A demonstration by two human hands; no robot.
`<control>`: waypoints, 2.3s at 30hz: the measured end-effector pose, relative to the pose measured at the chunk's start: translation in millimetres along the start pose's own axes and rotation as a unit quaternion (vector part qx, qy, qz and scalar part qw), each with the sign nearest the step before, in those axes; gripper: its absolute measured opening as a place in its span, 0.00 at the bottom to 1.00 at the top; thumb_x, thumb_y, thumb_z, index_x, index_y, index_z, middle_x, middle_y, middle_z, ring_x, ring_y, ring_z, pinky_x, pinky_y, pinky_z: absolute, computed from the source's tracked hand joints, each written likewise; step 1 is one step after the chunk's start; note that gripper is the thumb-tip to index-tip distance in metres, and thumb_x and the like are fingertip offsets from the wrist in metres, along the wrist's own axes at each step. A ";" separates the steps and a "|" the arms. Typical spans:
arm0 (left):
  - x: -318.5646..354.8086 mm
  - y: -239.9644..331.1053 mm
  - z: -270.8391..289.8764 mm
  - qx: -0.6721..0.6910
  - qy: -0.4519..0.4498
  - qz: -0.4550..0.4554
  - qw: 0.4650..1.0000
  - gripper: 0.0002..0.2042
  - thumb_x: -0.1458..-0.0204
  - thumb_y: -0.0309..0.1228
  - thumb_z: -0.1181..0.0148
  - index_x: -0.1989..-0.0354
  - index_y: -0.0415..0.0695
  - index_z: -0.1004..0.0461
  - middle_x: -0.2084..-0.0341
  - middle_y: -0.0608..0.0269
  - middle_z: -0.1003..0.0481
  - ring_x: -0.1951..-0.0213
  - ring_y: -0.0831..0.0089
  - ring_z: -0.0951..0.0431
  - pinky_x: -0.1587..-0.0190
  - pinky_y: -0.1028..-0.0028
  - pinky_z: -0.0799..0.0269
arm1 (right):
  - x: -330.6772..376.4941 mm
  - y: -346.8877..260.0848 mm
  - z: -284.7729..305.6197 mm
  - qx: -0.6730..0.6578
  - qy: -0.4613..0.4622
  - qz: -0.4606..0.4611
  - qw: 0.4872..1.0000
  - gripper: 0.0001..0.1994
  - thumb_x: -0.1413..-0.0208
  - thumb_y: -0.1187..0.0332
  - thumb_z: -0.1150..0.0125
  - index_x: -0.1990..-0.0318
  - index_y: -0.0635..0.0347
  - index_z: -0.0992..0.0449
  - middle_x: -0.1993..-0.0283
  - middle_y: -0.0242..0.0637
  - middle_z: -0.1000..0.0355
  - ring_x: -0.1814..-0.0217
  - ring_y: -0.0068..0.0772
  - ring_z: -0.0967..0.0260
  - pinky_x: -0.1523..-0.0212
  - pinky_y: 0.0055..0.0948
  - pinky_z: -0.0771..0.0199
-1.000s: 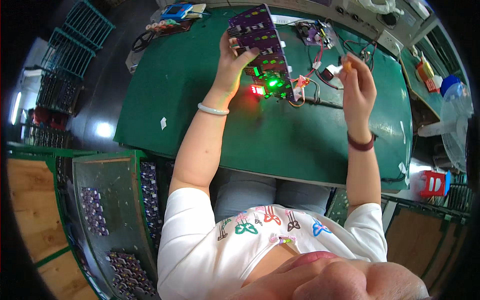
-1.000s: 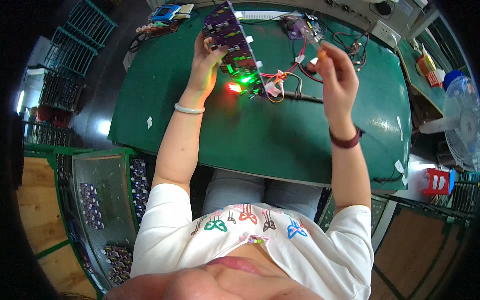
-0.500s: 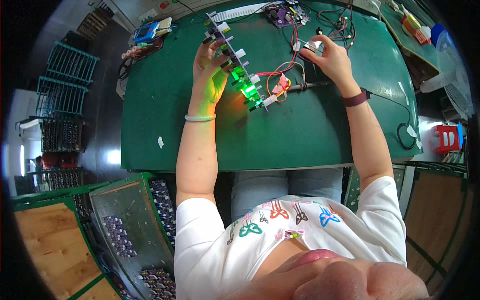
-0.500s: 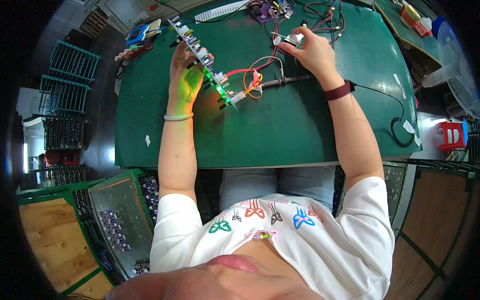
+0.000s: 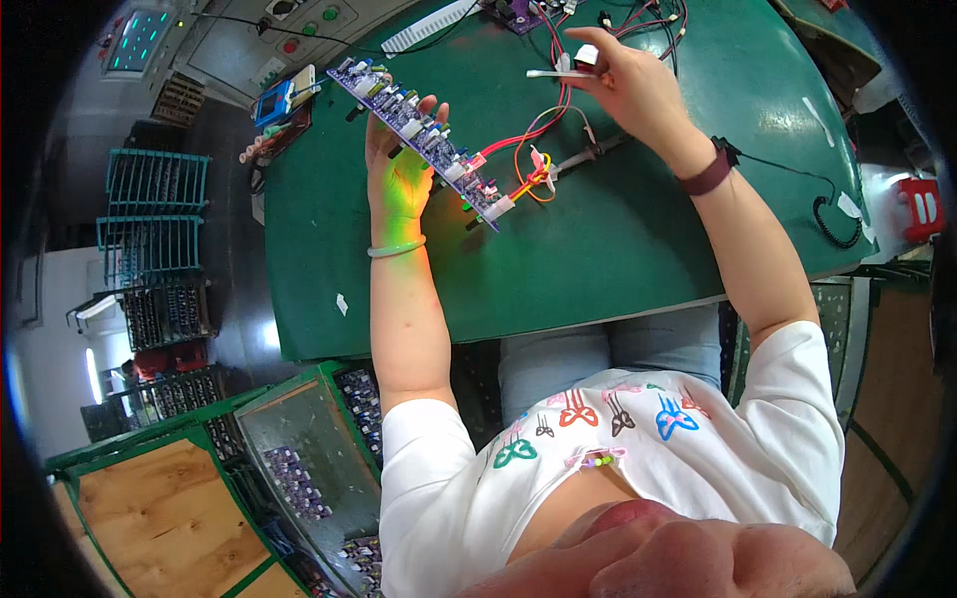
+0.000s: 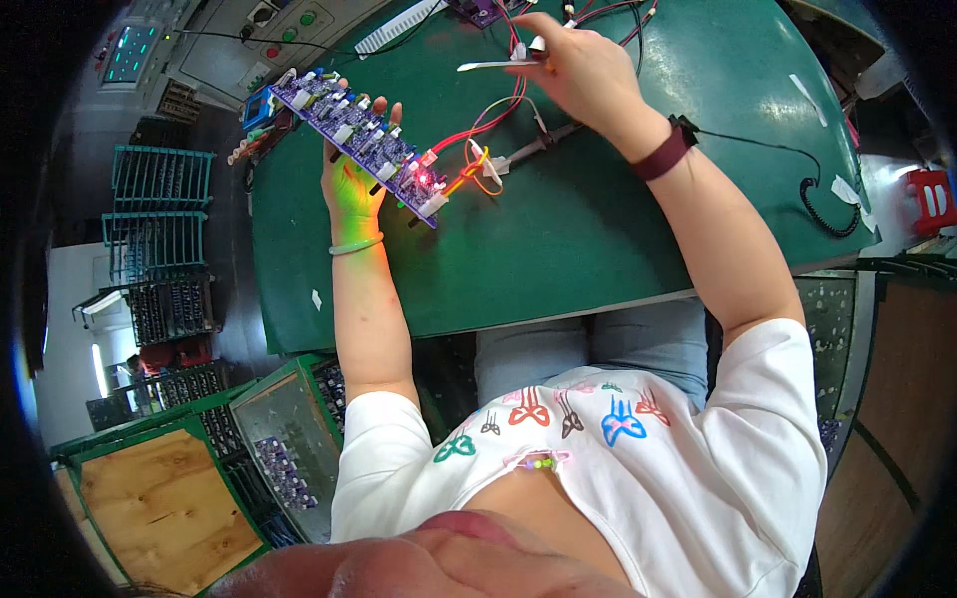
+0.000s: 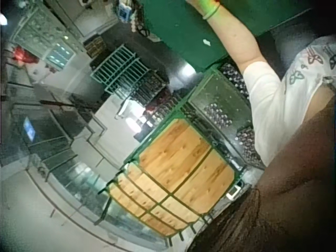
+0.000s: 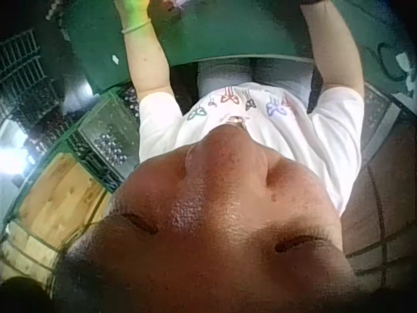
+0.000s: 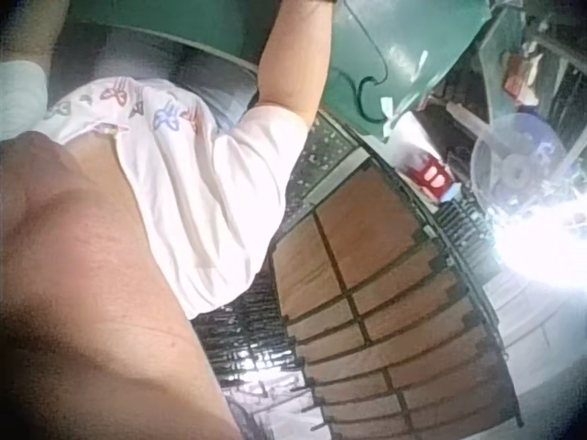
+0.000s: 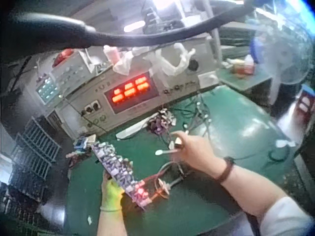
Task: Testing and troubleshooting a printed circuit board component using a digital probe and test equipment.
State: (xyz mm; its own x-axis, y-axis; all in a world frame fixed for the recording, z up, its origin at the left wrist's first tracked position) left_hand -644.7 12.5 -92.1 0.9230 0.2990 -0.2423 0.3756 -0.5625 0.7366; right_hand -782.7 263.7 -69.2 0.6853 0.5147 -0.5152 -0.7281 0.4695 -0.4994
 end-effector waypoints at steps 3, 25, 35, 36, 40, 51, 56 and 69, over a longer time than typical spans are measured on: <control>3.8 4.5 -2.0 -0.030 -0.003 -0.017 0.999 0.29 0.45 0.24 0.41 0.33 0.43 0.40 0.49 0.56 0.26 0.42 0.58 0.26 0.33 0.48 0.35 | 13.7 -56.7 14.1 -0.207 0.016 0.239 0.949 0.11 0.48 0.67 0.30 0.57 0.54 0.20 0.66 0.36 0.23 0.65 0.37 0.22 0.67 0.32 0.23; 8.0 3.9 -24.7 -0.133 -0.022 -0.036 0.990 0.34 0.47 0.31 0.35 0.33 0.36 0.43 0.40 0.48 0.32 0.41 0.54 0.27 0.36 0.51 0.31 | 44.9 -92.2 0.2 -0.274 0.009 0.304 0.912 0.06 0.46 0.67 0.32 0.63 0.53 0.23 0.69 0.31 0.21 0.69 0.34 0.22 0.71 0.28 0.25; 8.9 4.3 -29.8 -0.189 0.018 -0.012 0.982 0.29 0.52 0.16 0.42 0.38 0.36 0.36 0.47 0.48 0.26 0.46 0.56 0.23 0.41 0.59 0.25 | 46.0 -94.1 5.1 -0.247 0.009 0.331 0.911 0.06 0.48 0.68 0.30 0.64 0.54 0.20 0.68 0.32 0.22 0.70 0.35 0.23 0.72 0.29 0.25; 8.3 4.7 -29.0 -0.190 0.008 -0.005 0.982 0.29 0.53 0.16 0.42 0.38 0.36 0.36 0.47 0.48 0.26 0.46 0.56 0.22 0.41 0.59 0.26 | 46.4 -94.5 3.7 -0.248 -0.009 0.331 0.910 0.07 0.48 0.68 0.30 0.63 0.55 0.19 0.67 0.32 0.22 0.70 0.36 0.23 0.71 0.30 0.25; 9.0 5.7 -27.8 -0.176 -0.020 0.007 0.984 0.29 0.51 0.18 0.43 0.37 0.36 0.36 0.46 0.49 0.26 0.46 0.56 0.23 0.39 0.58 0.27 | 29.1 -77.5 3.3 -0.341 -0.049 0.245 0.906 0.10 0.50 0.73 0.30 0.59 0.59 0.17 0.63 0.37 0.23 0.65 0.39 0.23 0.66 0.32 0.22; 10.4 1.9 -37.3 -0.165 -0.065 0.022 0.984 0.37 0.41 0.48 0.40 0.30 0.40 0.46 0.38 0.50 0.34 0.41 0.59 0.28 0.39 0.57 0.27 | 27.5 -71.9 -54.6 -0.181 -0.116 0.216 0.952 0.13 0.54 0.73 0.28 0.59 0.49 0.14 0.70 0.31 0.24 0.69 0.39 0.23 0.69 0.34 0.25; 12.1 1.6 -39.8 -0.116 -0.045 0.045 0.991 0.31 0.37 0.43 0.44 0.31 0.41 0.44 0.38 0.52 0.34 0.41 0.59 0.28 0.38 0.54 0.29 | 27.5 -69.1 -58.6 -0.173 -0.128 0.225 0.950 0.17 0.54 0.75 0.30 0.55 0.45 0.14 0.71 0.33 0.27 0.71 0.40 0.26 0.71 0.36 0.27; 14.6 -1.0 -47.0 -0.079 -0.037 0.072 0.994 0.24 0.33 0.40 0.52 0.35 0.36 0.38 0.41 0.49 0.31 0.43 0.57 0.25 0.40 0.57 0.26 | 14.7 -60.1 -44.9 -0.296 -0.086 0.147 0.940 0.08 0.49 0.77 0.32 0.60 0.61 0.20 0.62 0.41 0.22 0.60 0.44 0.22 0.59 0.34 0.22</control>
State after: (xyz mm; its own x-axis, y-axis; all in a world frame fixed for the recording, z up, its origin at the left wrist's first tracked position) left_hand -635.5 53.6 -66.7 0.9718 0.1643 -0.1692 0.2276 -0.4646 0.8558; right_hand -728.2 210.8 -78.0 0.4070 0.6918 -0.5965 -0.7148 -0.1654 -0.6795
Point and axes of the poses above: each hand's wrist, its own x-axis away from the middle knuckle, its own z-axis out of the back of the hand, y = z × x, the point moved 5 cm from there along -x, towards the middle knuckle
